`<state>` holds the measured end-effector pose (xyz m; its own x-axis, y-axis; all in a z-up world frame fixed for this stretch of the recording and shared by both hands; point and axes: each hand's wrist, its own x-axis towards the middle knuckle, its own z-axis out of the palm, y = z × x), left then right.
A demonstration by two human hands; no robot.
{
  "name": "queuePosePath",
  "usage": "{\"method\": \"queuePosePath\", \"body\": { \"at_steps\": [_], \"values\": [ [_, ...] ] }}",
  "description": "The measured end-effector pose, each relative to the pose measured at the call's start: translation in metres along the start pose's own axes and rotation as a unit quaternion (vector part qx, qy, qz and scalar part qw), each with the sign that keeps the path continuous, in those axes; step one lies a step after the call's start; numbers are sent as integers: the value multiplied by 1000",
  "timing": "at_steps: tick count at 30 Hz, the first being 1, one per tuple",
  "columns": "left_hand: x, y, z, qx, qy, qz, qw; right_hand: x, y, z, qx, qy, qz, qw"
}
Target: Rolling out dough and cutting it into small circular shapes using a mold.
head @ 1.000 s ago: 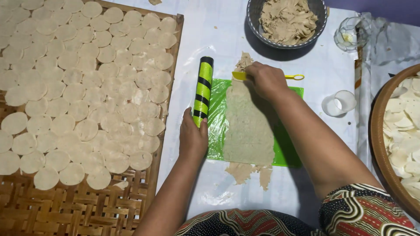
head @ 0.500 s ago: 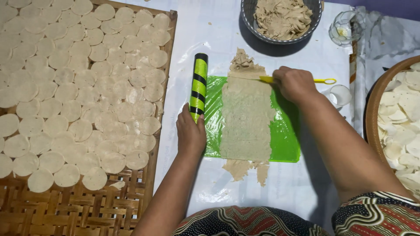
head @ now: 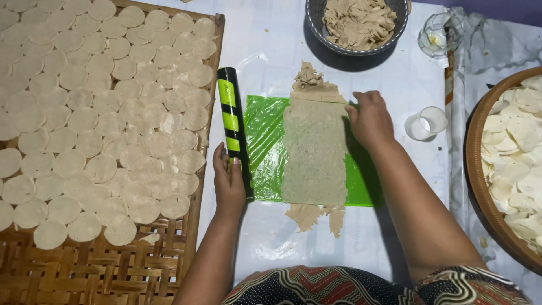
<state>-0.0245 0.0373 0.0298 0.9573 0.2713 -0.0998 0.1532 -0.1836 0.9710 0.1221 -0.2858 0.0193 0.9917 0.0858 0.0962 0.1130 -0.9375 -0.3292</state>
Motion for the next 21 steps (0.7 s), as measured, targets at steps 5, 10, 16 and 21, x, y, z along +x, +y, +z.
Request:
{"method": "queuePosePath", "body": {
  "at_steps": [5, 10, 16, 21],
  "values": [
    [-7, -39, -2, -81, -3, 33, 996, 60, -32, 44, -45, -25, 7, 999],
    [-9, -55, -6, -133, -9, 80, 988, 91, -49, 69, -55, -20, 92, 994],
    [-8, -49, -8, -156, -15, 98, 983, 116, -39, 56, 128, -41, 111, 985],
    [-11, -37, -9, -155, -10, 96, 983, 95, -92, -9, 249, -84, 75, 962]
  ]
}}
